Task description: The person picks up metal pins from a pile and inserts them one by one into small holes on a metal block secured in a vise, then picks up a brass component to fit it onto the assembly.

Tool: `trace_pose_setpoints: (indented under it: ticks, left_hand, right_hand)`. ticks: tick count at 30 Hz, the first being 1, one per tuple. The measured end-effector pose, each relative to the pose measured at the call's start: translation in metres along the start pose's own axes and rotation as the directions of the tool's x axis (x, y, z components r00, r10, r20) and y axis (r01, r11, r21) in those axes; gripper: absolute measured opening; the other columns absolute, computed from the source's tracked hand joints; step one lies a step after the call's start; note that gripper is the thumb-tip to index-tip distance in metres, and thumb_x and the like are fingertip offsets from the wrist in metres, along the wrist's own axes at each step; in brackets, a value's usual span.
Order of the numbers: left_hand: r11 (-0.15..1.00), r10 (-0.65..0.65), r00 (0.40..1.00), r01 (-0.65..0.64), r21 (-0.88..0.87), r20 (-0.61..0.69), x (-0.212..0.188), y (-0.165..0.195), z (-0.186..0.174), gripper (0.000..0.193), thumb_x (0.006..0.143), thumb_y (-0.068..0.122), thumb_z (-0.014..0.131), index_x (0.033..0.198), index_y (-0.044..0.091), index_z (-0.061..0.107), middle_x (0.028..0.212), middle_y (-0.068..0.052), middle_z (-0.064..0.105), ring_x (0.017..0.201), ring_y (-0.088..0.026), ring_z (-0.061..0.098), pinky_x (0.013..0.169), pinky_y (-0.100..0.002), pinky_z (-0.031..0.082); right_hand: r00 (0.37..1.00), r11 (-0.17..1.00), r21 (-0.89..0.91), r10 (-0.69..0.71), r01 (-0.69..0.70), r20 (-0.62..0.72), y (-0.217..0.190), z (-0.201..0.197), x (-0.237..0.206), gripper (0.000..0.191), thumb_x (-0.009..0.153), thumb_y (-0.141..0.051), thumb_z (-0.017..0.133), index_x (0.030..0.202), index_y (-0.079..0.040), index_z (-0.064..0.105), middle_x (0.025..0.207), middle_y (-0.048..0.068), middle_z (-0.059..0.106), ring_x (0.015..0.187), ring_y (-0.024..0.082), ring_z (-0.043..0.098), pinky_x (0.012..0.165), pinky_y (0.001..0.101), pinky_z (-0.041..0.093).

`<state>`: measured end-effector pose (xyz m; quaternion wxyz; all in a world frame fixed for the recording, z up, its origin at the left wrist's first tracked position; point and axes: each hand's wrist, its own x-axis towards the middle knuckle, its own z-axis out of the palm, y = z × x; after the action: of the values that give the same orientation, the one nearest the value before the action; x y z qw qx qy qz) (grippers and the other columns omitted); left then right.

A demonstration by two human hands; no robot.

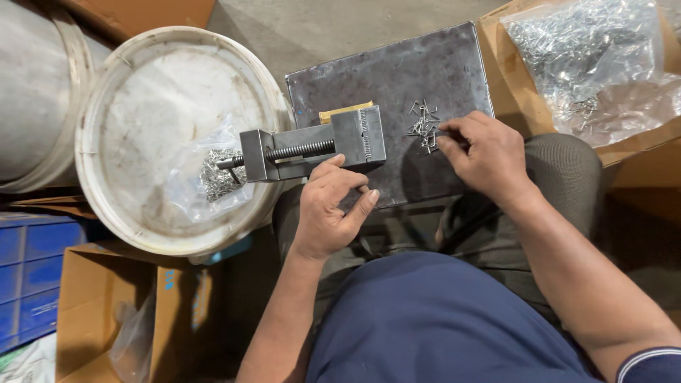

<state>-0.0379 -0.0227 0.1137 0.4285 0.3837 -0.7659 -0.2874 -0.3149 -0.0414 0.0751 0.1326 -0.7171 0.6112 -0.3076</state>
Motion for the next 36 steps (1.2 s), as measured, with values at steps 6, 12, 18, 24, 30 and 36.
trace_pose_setpoints:
  ticks: [6, 12, 18, 24, 30, 36]
  left_hand:
    - [1.0, -0.003, 1.0, 0.003, 0.012, -0.002, 0.0, 0.003, 0.003, 0.014, 0.09, 0.016, 0.079, 0.092, 0.006, 0.07, 0.083, -0.004, 0.071, 0.088, -0.023, 0.069, 0.117, -0.048, 0.047]
    - [1.0, -0.002, 1.0, 0.002, -0.008, -0.01, 0.0, 0.0, -0.002, 0.012, 0.091, 0.016, 0.078, 0.091, 0.007, 0.07, 0.083, -0.004, 0.071, 0.087, -0.023, 0.069, 0.116, -0.047, 0.048]
    - [0.999, 0.026, 1.0, -0.027, -0.039, -0.018, -0.002, -0.011, -0.014, 0.012, 0.091, 0.014, 0.078, 0.094, 0.006, 0.07, 0.086, -0.004, 0.072, 0.089, -0.023, 0.068, 0.115, -0.047, 0.049]
    - [0.994, 0.017, 1.0, -0.017, -0.106, 0.004, -0.004, -0.017, -0.025, 0.011, 0.091, 0.013, 0.079, 0.095, 0.007, 0.071, 0.085, -0.002, 0.071, 0.091, -0.023, 0.069, 0.115, -0.046, 0.049]
    - [0.996, 0.019, 0.997, -0.012, -0.092, 0.071, 0.003, -0.015, -0.036, 0.013, 0.089, 0.014, 0.079, 0.095, 0.006, 0.071, 0.084, -0.002, 0.071, 0.092, -0.023, 0.069, 0.114, -0.046, 0.048]
    - [0.996, 0.003, 0.996, 0.005, -0.092, 0.084, -0.002, -0.011, -0.035, 0.012, 0.09, 0.014, 0.079, 0.095, 0.006, 0.072, 0.086, -0.004, 0.072, 0.093, -0.024, 0.07, 0.116, -0.046, 0.048]
  right_hand:
    - [0.998, 0.981, -0.185, -0.064, 0.058, -0.027, -0.013, 0.004, 0.003, 0.024, 0.087, -0.035, 0.083, 0.101, -0.016, 0.079, 0.085, 0.004, 0.065, 0.079, 0.026, 0.067, 0.067, 0.0399, 0.051]
    - [0.998, 0.983, -0.174, -0.064, 0.063, 0.0, -0.018, 0.009, 0.002, 0.014, 0.092, -0.029, 0.081, 0.1, -0.018, 0.08, 0.09, 0.002, 0.067, 0.084, 0.026, 0.068, 0.07, 0.0401, 0.053]
    - [0.993, 0.994, -0.082, -0.064, 0.072, 0.094, -0.018, 0.011, 0.007, 0.012, 0.094, -0.018, 0.076, 0.105, -0.015, 0.079, 0.098, 0.006, 0.071, 0.088, 0.028, 0.07, 0.076, 0.0385, 0.054]
    - [0.984, 0.987, 0.077, 0.128, -0.138, 0.121, -0.011, -0.001, 0.009, 0.016, 0.1, -0.011, 0.07, 0.116, -0.009, 0.074, 0.1, 0.011, 0.071, 0.086, 0.028, 0.07, 0.077, 0.0373, 0.053]
    - [0.994, 0.993, -0.104, 0.065, -0.056, 0.088, -0.027, 0.004, 0.0, 0.013, 0.097, -0.013, 0.072, 0.108, -0.008, 0.076, 0.098, 0.012, 0.07, 0.089, 0.033, 0.068, 0.078, 0.0405, 0.053]
    - [0.998, 0.993, -0.117, 0.04, -0.034, 0.048, -0.034, 0.003, -0.01, 0.012, 0.098, -0.014, 0.072, 0.108, -0.008, 0.075, 0.1, 0.01, 0.07, 0.092, 0.032, 0.069, 0.08, 0.0405, 0.055]
